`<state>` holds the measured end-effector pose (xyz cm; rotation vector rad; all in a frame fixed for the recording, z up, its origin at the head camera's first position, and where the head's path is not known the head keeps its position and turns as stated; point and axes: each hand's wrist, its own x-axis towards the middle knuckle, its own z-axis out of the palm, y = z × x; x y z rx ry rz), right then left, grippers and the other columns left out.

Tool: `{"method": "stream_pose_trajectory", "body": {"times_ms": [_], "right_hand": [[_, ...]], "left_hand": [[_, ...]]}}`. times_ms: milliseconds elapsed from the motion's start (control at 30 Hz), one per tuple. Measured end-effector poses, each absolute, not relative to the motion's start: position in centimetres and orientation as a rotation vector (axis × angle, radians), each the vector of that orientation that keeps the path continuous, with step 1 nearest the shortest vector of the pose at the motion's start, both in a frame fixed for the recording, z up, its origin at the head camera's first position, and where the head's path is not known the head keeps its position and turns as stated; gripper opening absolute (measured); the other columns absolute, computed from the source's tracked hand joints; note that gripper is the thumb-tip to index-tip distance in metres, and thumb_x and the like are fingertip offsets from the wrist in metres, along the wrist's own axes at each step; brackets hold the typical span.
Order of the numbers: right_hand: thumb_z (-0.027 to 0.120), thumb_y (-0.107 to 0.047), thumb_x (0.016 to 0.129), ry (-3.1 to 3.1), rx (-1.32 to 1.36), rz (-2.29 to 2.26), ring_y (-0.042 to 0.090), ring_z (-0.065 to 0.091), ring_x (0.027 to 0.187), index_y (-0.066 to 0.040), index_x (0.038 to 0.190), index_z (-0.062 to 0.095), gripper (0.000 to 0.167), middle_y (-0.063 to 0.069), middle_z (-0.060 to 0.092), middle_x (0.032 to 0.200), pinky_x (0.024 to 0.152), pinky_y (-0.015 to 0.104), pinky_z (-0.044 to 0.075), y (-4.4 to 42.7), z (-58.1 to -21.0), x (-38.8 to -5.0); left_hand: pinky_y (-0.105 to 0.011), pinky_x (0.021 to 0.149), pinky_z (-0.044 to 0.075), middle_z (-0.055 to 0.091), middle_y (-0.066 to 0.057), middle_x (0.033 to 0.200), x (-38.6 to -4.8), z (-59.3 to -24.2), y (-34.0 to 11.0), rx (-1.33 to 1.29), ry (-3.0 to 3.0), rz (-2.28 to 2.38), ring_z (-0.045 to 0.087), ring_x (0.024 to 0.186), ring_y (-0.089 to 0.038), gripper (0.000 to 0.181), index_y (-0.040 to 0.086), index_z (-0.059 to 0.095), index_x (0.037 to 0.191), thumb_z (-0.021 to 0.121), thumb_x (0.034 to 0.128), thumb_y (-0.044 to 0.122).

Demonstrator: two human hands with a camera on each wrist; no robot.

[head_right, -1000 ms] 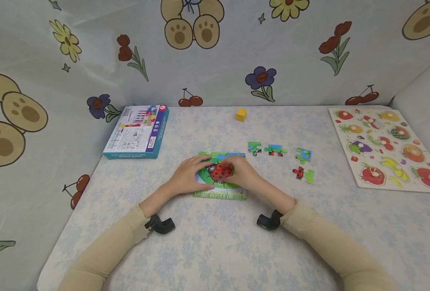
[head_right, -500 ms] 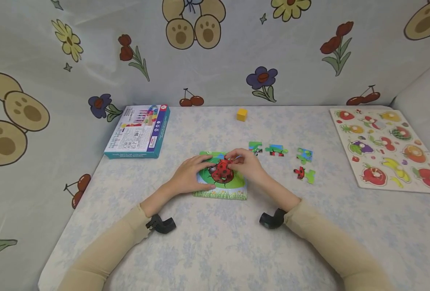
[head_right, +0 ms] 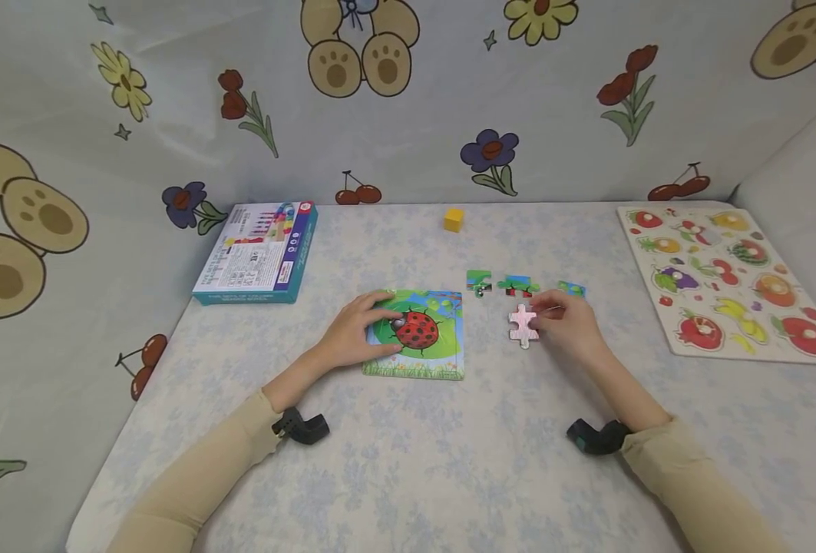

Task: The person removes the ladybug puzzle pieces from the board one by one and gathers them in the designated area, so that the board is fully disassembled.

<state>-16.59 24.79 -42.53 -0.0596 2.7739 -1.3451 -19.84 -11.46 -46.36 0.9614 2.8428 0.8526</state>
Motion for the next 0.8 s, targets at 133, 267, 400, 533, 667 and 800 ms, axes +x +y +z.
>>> {"method": "stream_pose_trajectory", "body": {"times_ms": [133, 267, 400, 533, 667, 800], "right_hand": [[0.063, -0.008, 0.091, 2.851, -0.040, -1.265, -0.011, 0.049, 0.077, 0.005, 0.114, 0.060, 0.027, 0.027, 0.061, 0.110, 0.058, 0.019, 0.047, 24.6, -42.2, -16.5], [0.062, -0.009, 0.091, 2.868, -0.155, -1.238, 0.016, 0.060, 0.088, 0.005, 0.113, 0.062, 0.026, 0.026, 0.064, 0.109, 0.075, 0.026, 0.052, 22.1, -41.7, -16.9], [0.063, -0.005, 0.090, 2.743, -0.392, -1.271, 0.035, 0.061, 0.099, 0.005, 0.114, 0.063, 0.026, 0.023, 0.066, 0.111, 0.085, 0.042, 0.053, 17.9, -41.9, -17.6], [0.064, -0.004, 0.088, 2.583, -0.581, -1.258, 0.034, 0.061, 0.103, 0.003, 0.117, 0.063, 0.031, 0.021, 0.065, 0.114, 0.085, 0.043, 0.054, 13.4, -42.1, -18.0], [0.065, -0.005, 0.088, 2.525, -0.741, -1.206, 0.031, 0.063, 0.100, 0.003, 0.121, 0.062, 0.034, 0.020, 0.065, 0.115, 0.080, 0.036, 0.055, 10.3, -42.5, -18.2], [0.066, -0.001, 0.086, 2.552, -0.773, -1.215, 0.029, 0.064, 0.093, 0.004, 0.115, 0.064, 0.030, 0.020, 0.066, 0.110, 0.077, 0.035, 0.055, 8.6, -42.6, -18.4]], "left_hand": [[-0.056, 0.116, 0.024, 0.039, -0.006, 0.149, -20.0, -46.5, -11.5, 0.953, 2.842, 0.865, 0.031, 0.142, -0.027, 0.060, 0.022, 0.060, 0.129, 0.073, 0.0769, 0.051], [-0.056, 0.119, 0.012, 0.037, -0.004, 0.151, -20.2, -46.5, -11.6, 0.931, 2.854, 0.806, 0.029, 0.143, -0.025, 0.069, 0.024, 0.056, 0.133, 0.073, 0.0738, 0.056], [-0.056, 0.120, 0.006, 0.036, -0.002, 0.151, -20.3, -46.5, -11.7, 0.921, 2.861, 0.774, 0.027, 0.144, -0.024, 0.073, 0.025, 0.054, 0.135, 0.073, 0.0725, 0.058], [-0.057, 0.119, 0.009, 0.036, -0.002, 0.151, -20.3, -46.6, -11.8, 0.938, 2.866, 0.750, 0.028, 0.144, -0.024, 0.078, 0.024, 0.049, 0.139, 0.072, 0.0732, 0.058], [-0.057, 0.119, 0.010, 0.035, -0.002, 0.152, -20.3, -46.6, -11.8, 0.935, 2.862, 0.743, 0.027, 0.144, -0.024, 0.083, 0.022, 0.044, 0.143, 0.072, 0.0732, 0.059], [-0.057, 0.119, 0.010, 0.035, -0.002, 0.152, -20.3, -46.5, -11.9, 0.929, 2.854, 0.767, 0.027, 0.144, -0.024, 0.085, 0.021, 0.044, 0.143, 0.074, 0.0725, 0.057]]}}
